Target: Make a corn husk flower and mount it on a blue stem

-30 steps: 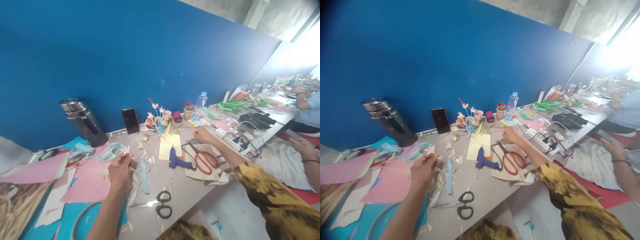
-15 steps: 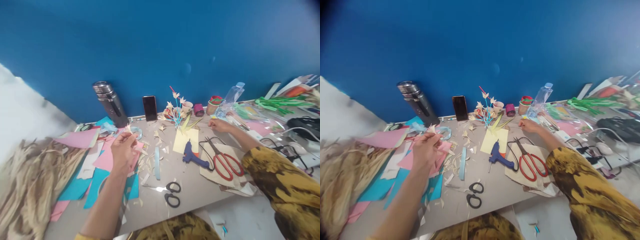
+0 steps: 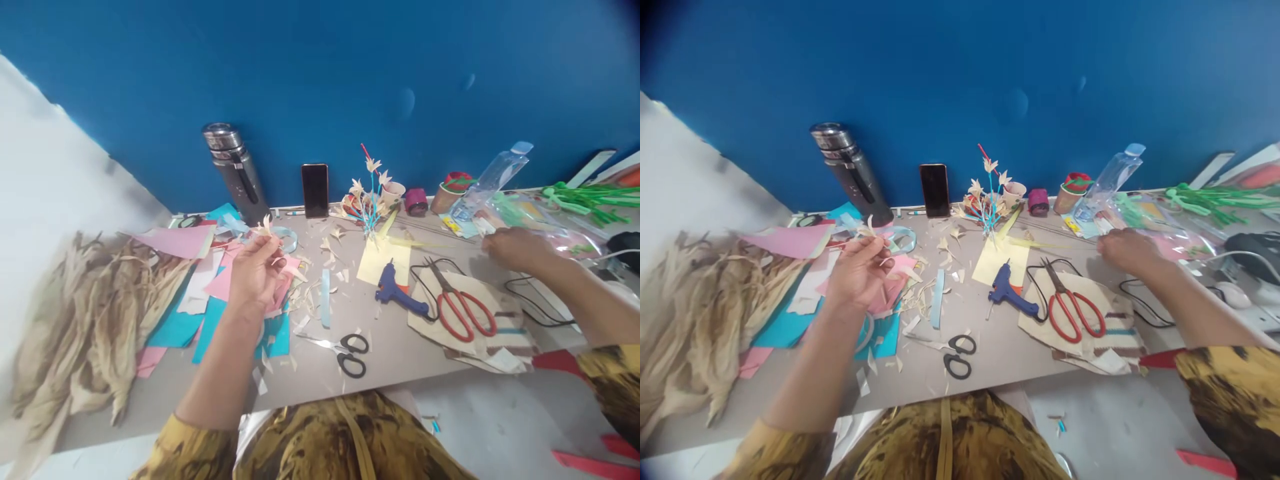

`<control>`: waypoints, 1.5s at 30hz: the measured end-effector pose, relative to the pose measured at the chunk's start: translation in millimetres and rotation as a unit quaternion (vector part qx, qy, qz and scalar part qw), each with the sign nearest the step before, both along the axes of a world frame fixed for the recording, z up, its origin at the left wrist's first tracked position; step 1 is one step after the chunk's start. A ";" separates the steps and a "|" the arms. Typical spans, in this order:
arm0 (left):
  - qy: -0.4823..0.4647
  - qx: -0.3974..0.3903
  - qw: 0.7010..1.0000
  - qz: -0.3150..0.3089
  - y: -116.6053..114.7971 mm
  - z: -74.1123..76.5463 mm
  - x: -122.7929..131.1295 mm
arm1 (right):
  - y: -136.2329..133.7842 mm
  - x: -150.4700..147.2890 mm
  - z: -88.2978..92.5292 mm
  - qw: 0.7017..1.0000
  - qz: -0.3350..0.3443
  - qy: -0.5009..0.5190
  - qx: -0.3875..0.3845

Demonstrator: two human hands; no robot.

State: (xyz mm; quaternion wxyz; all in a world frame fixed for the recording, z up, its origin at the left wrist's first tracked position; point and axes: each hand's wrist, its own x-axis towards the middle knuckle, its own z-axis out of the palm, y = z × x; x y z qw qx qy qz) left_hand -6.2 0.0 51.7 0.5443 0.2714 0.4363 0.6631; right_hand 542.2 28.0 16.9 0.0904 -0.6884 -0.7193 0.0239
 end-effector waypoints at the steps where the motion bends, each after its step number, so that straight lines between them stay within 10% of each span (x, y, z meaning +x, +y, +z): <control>1: -0.004 -0.007 1.000 -0.007 -1.6 -0.7 0.8 | -8.0 3.8 6.0 0.999 -0.024 -0.020 -0.010; 8: -0.027 -0.028 0.998 -0.043 -8.6 -0.9 -0.1 | -48.3 -6.9 63.1 0.979 -0.182 -0.064 0.062; 12: -0.025 -0.026 0.998 -0.060 -12.6 -1.7 -0.9 | -80.8 -80.0 83.6 0.974 -0.109 0.192 0.046; 19: -0.037 -0.035 0.990 -0.130 -15.7 -9.4 5.5 | -144.5 -260.6 24.0 0.807 0.039 0.561 -0.178; 23: -0.053 -0.041 0.989 -0.135 -16.5 -10.2 4.3 | -155.7 -310.5 -1.5 0.775 0.075 0.587 -0.220; 45: -0.135 -0.051 0.980 -0.140 -32.1 -9.3 9.0 | -141.8 -328.2 -3.8 0.820 0.095 0.490 -0.281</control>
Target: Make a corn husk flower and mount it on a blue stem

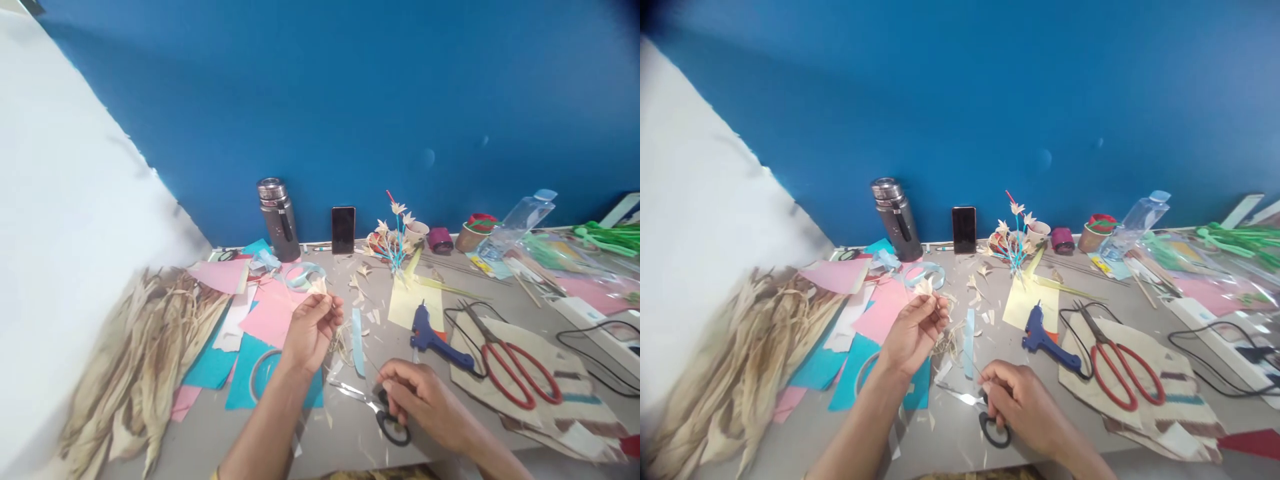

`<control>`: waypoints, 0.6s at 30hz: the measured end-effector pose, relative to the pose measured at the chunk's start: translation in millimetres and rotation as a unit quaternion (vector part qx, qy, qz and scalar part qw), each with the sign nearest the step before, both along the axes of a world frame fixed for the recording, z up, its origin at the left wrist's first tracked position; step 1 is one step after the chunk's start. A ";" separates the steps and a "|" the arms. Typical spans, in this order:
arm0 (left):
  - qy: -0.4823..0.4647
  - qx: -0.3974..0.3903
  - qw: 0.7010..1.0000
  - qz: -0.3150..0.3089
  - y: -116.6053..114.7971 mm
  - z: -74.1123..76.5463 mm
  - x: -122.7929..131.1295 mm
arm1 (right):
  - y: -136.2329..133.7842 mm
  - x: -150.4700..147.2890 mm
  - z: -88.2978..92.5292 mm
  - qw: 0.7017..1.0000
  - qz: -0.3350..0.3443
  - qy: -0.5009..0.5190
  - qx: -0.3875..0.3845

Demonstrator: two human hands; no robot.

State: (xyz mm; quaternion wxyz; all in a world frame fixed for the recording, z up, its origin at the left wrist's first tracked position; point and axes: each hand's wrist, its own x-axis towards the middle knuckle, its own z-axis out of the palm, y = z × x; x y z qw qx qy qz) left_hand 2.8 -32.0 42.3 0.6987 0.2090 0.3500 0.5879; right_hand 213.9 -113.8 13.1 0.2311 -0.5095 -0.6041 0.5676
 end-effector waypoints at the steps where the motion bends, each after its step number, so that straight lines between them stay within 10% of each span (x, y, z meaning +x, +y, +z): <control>1: -0.010 -0.009 1.000 0.003 0.4 -0.7 -0.8 | 0.8 -0.2 -0.7 1.000 -0.001 -0.002 -0.005; 18: -0.020 -0.014 0.998 0.052 0.8 -3.6 -3.9 | 11.4 -1.5 5.0 0.996 0.026 0.016 -0.086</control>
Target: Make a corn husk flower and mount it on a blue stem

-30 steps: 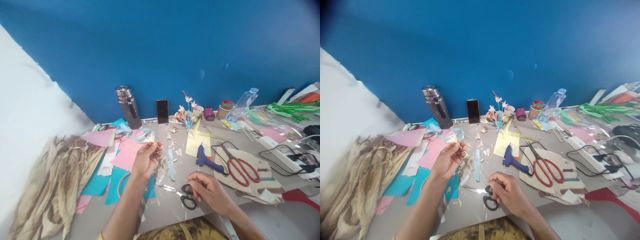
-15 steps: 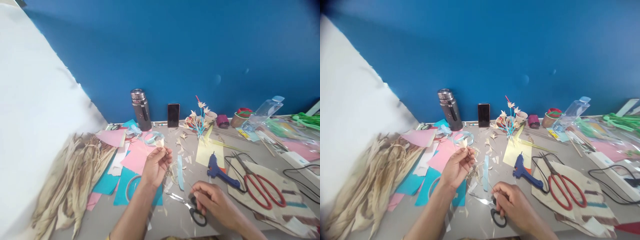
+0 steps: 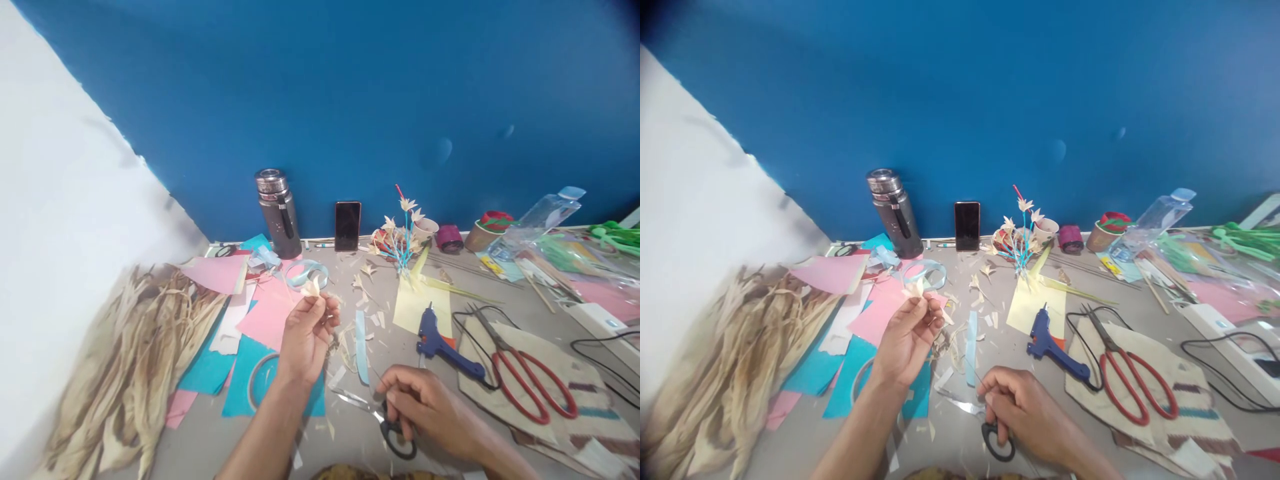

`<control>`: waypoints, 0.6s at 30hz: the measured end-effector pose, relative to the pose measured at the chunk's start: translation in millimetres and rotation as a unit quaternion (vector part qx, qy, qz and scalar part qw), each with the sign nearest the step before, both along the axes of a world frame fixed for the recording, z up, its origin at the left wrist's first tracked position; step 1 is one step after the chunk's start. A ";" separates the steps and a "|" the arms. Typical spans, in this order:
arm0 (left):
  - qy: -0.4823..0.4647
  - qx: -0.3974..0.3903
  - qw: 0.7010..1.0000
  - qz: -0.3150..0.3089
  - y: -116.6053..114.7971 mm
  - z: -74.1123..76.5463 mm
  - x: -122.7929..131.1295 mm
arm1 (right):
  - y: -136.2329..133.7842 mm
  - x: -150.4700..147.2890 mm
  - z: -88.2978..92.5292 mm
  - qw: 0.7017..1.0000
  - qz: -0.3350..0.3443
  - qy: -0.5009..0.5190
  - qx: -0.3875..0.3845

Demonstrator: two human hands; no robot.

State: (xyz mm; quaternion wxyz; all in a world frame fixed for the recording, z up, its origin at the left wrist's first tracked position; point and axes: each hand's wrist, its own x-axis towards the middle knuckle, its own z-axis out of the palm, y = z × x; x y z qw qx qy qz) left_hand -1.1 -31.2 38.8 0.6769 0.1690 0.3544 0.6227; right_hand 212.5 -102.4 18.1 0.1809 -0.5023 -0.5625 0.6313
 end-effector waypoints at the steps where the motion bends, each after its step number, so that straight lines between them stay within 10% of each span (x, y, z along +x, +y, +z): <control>1: 0.000 0.002 1.000 0.005 0.3 -0.2 0.2 | 0.5 -0.5 1.0 1.000 0.005 0.003 -0.008; 9: 0.014 -0.014 1.000 0.023 0.2 -4.3 8.6 | 27.6 -27.1 18.5 0.999 0.035 0.039 -0.009; 18: -0.035 -0.025 0.999 -0.016 2.5 -1.0 1.6 | 59.2 -51.5 19.3 0.980 -0.036 0.119 0.159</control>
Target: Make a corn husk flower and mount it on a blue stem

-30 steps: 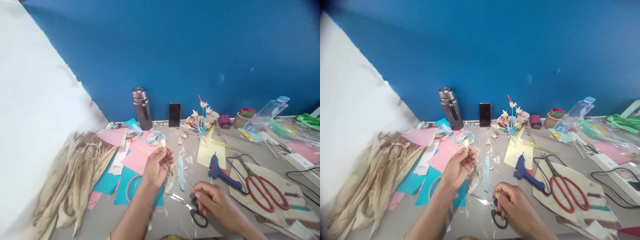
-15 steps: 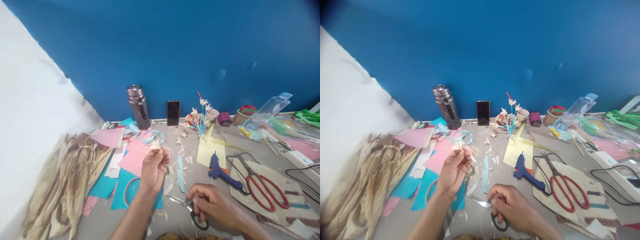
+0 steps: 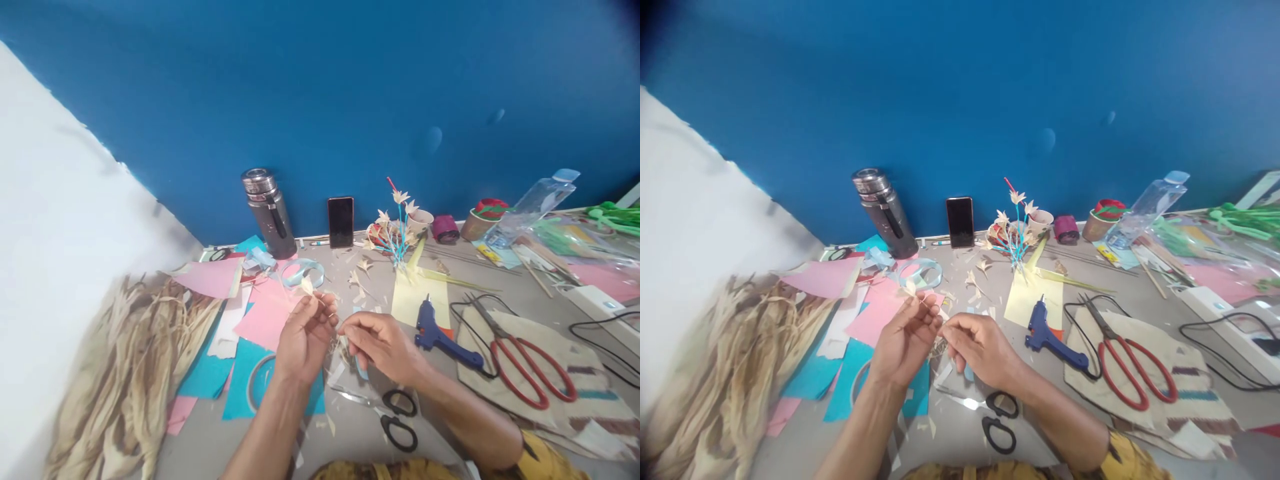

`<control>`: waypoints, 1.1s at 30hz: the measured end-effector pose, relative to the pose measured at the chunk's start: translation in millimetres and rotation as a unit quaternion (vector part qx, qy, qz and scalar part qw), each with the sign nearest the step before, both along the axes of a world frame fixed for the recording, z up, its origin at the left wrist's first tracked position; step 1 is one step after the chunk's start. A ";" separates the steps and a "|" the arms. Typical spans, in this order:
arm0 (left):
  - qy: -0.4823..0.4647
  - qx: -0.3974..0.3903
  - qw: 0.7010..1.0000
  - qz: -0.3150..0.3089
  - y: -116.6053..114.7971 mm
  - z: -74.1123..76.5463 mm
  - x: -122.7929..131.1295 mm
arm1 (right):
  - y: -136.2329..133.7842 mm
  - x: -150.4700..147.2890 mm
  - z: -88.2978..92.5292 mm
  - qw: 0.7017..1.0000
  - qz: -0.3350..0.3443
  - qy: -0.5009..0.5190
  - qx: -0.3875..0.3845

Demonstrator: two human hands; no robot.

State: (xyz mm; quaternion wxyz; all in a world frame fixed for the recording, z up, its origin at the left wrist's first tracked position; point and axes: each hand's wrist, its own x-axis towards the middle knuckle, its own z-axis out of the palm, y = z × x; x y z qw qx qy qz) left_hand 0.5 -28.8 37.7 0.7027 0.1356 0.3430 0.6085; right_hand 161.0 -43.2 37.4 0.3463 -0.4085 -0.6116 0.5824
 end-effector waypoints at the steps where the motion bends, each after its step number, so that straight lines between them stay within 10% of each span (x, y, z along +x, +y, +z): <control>1: -0.010 -0.003 1.000 0.002 0.4 0.3 -0.8 | -0.3 0.6 -0.2 1.000 -0.016 -0.002 0.012; 33: 0.097 0.070 0.992 -0.029 -3.6 0.7 0.7 | -11.3 0.4 14.2 0.997 -0.064 -0.033 0.017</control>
